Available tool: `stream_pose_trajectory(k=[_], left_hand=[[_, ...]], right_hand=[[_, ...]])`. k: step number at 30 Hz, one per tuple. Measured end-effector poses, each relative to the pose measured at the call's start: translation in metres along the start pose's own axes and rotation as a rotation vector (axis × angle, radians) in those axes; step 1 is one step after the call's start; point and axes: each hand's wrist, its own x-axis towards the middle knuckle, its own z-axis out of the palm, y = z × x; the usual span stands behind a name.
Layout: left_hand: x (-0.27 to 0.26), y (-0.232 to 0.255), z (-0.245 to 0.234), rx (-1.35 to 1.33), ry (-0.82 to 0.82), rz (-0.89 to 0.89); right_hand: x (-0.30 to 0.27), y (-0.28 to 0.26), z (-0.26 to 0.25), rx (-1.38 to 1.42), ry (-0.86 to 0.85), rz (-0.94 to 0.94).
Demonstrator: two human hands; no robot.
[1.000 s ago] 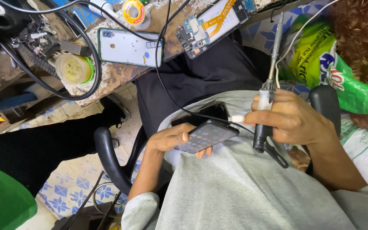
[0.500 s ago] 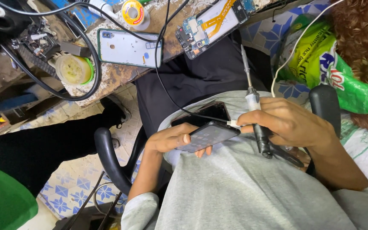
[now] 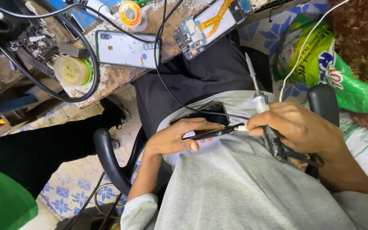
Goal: The person uses a soldering iron and solder wire to work on a disassembled smartphone motherboard. They apply solder to various points on the circuit board, briefly handle a separate smartphone to check its screen, and continue soldering components on the board.
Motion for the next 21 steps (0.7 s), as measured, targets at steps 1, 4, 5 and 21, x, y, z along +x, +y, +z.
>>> stream_pose_trajectory(k=[1, 4, 5, 21], left_hand=[[0.001, 0.002, 0.0, 0.0, -0.001, 0.0], [0.002, 0.007, 0.0, 0.052, 0.024, -0.048], [0.003, 0.008, -0.001, 0.081, 0.026, -0.049], [0.014, 0.015, -0.001, 0.144, 0.018, -0.126]], right_hand=[[0.0, -0.001, -0.001, 0.0, 0.001, 0.0], [-0.001, -0.001, -0.002, -0.006, -0.001, 0.011], [-0.003, 0.0, -0.002, -0.013, -0.014, 0.017], [-0.013, 0.001, -0.003, -0.106, -0.084, 0.078]])
